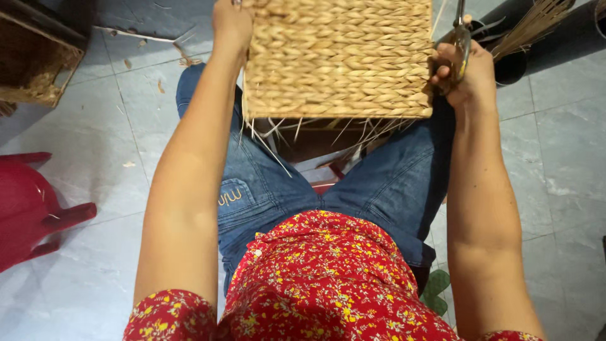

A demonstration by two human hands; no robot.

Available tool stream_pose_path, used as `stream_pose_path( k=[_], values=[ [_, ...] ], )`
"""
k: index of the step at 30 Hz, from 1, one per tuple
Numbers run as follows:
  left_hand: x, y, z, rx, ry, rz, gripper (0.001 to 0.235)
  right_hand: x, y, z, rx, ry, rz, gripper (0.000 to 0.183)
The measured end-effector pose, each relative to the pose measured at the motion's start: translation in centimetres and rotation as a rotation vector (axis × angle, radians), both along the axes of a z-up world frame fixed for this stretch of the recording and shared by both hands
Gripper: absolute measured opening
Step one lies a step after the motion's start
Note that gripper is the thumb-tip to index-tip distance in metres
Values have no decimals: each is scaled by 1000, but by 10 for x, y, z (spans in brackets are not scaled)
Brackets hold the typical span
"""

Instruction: The person weaves thin bamboo strips into a rectangular basket frame held on their lap. They interlace the strips by hand, then use shears to trim excess ends and finish the basket base.

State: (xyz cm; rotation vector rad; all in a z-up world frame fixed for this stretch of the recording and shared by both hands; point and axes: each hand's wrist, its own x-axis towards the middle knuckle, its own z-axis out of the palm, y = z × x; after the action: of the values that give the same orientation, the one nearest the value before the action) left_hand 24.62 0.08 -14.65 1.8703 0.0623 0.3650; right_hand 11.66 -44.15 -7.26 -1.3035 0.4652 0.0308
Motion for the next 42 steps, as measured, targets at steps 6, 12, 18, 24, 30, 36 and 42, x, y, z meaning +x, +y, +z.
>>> stream_pose_path(
  k=[6, 12, 18, 24, 30, 36, 42],
  values=[
    [-102, -4, 42, 754, -505, 37, 47, -36, 1, 10, -224, -233, -194, 45],
    [-168, -27, 94, 553, -340, -668, 25, -120, 52, 49, -783, -404, 254, 50],
    [-162, -39, 97, 702, -448, -602, 17, -138, 100, 77, -1384, -452, 649, 61],
    [-164, -48, 97, 781, -509, -542, 19, -127, 113, 72, -1500, -397, 690, 60],
    [-165, -53, 106, 762, -511, -557, 19, -125, 115, 62, -1619, -439, 738, 64],
    [-162, -58, 107, 646, -496, -569, 18, -125, 110, 52, -1624, -470, 784, 70],
    [-137, -31, 84, 530, -261, -343, 12, -132, 103, 46, -1450, -504, 730, 70]
  ],
)
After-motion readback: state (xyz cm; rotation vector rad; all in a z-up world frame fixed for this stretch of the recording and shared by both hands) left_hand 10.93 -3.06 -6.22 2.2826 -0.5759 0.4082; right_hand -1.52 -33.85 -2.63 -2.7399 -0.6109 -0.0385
